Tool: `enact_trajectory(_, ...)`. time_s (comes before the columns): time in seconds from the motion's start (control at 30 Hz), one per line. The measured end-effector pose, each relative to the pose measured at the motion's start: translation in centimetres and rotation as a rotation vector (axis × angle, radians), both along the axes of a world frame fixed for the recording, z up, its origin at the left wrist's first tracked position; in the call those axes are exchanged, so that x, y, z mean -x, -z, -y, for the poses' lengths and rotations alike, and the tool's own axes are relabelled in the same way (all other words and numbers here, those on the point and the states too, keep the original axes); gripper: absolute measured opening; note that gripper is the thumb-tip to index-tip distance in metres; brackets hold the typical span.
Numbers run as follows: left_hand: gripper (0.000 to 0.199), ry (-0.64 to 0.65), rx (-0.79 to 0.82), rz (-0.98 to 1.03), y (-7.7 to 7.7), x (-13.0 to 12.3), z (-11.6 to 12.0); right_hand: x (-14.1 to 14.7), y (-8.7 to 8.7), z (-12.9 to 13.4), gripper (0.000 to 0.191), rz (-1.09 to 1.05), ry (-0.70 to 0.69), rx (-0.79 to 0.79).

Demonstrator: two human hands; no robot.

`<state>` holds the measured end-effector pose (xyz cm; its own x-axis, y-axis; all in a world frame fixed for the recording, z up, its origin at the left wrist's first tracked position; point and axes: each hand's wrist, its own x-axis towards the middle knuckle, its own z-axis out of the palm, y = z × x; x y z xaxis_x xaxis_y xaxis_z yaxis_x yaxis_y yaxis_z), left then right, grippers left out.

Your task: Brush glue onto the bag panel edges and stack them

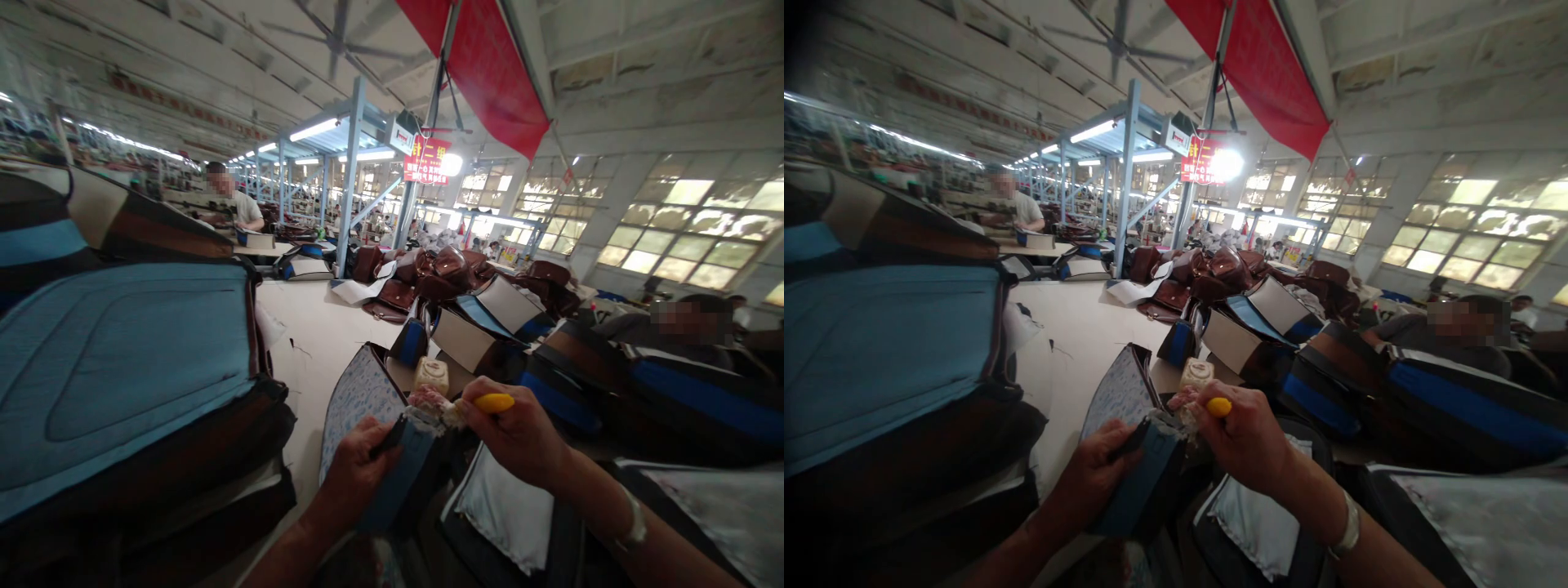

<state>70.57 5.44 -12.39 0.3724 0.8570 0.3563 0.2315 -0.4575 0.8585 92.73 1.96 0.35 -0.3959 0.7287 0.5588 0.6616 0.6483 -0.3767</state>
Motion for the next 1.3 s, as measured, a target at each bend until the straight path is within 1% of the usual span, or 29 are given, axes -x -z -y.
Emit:
enact_trajectory(0.03, 0.018, -0.031, -0.075, -0.038, 0.2, -0.3, 0.0, 0.0, -0.3, 0.2, 0.011, -0.020, 0.011, -0.017)
enact_trajectory(0.1, 0.019, -0.151, -0.312, -0.173, 0.8, -1.0, 0.2, 0.3, -0.9, 0.4, 0.011, -0.092, 0.029, -0.041)
enact_trajectory(0.17, 0.023, -0.275, -0.558, -0.321, 1.5, -1.7, 0.4, 0.9, -1.4, 0.2, 0.014, -0.169, 0.053, -0.032)
enact_trajectory(0.2, 0.025, -0.315, -0.650, -0.376, 1.8, -2.1, 0.6, 1.2, -1.5, 0.0, 0.016, -0.194, 0.062, -0.013)
enact_trajectory(0.27, 0.029, -0.339, -0.745, -0.434, 2.3, -2.6, 0.9, 1.7, -1.4, -0.6, 0.020, -0.154, 0.055, 0.057)
enact_trajectory(0.33, 0.032, -0.335, -0.785, -0.464, 2.5, -3.0, 1.3, 1.9, -1.1, -1.2, 0.020, -0.011, 0.038, 0.117)
enact_trajectory(0.4, 0.034, -0.339, -0.813, -0.497, 2.5, -3.2, 1.6, 1.9, -1.0, -1.5, 0.019, 0.109, 0.053, 0.126)
enact_trajectory(0.43, 0.034, -0.340, -0.820, -0.511, 2.5, -3.3, 1.7, 1.8, -1.0, -1.6, 0.018, 0.131, 0.072, 0.112)
enact_trajectory(0.5, 0.035, -0.341, -0.828, -0.533, 2.4, -3.4, 1.9, 1.7, -1.0, -1.4, 0.017, 0.100, 0.098, 0.092)
enact_trajectory(0.57, 0.036, -0.337, -0.833, -0.552, 2.4, -3.5, 2.0, 1.7, -1.0, -1.3, 0.018, 0.087, 0.085, 0.101)
enact_trajectory(0.63, 0.037, -0.327, -0.838, -0.568, 2.3, -3.6, 2.1, 2.0, -0.8, -1.4, 0.020, 0.108, 0.066, 0.116)
enact_trajectory(0.73, 0.037, -0.314, -0.850, -0.576, 2.2, -3.7, 2.3, 2.4, -0.5, -1.7, 0.020, 0.123, 0.092, 0.103)
enact_trajectory(0.9, 0.035, -0.294, -0.869, -0.555, 2.3, -3.4, 2.3, 2.7, -0.2, -2.4, 0.019, -0.069, 0.029, 0.215)
enact_trajectory(0.97, 0.033, -0.309, -0.869, -0.530, 2.2, -2.9, 1.9, 2.3, -0.5, -2.7, 0.020, -0.179, 0.067, 0.208)
enact_trajectory(1.03, 0.030, -0.348, -0.864, -0.501, 1.8, -1.9, 1.4, 1.5, -0.9, -2.7, 0.020, -0.355, 0.132, 0.185)
enact_trajectory(1.1, 0.027, -0.379, -0.798, -0.406, 1.1, -0.7, 0.9, 0.7, -0.9, -2.1, 0.024, -0.525, 0.169, 0.178)
enact_trajectory(1.13, 0.025, -0.377, -0.734, -0.332, 0.6, 0.0, 0.8, 0.5, -0.5, -1.6, 0.026, -0.606, 0.165, 0.203)
enact_trajectory(1.17, 0.023, -0.363, -0.650, -0.249, 0.2, 0.6, 0.7, 0.4, 0.2, -1.0, 0.027, -0.706, 0.137, 0.266)
enact_trajectory(1.2, 0.021, -0.350, -0.547, -0.166, -0.2, 1.2, 0.8, 0.5, 1.2, -0.4, 0.027, -0.817, 0.087, 0.362)
enact_trajectory(1.23, 0.020, -0.349, -0.433, -0.094, -0.5, 1.7, 0.9, 0.8, 2.4, 0.2, 0.025, -0.963, 0.008, 0.496)
enact_trajectory(1.3, 0.023, -0.408, -0.222, 0.000, -0.9, 2.4, 1.1, 1.8, 5.0, 1.1, 0.019, -1.241, -0.166, 0.725)
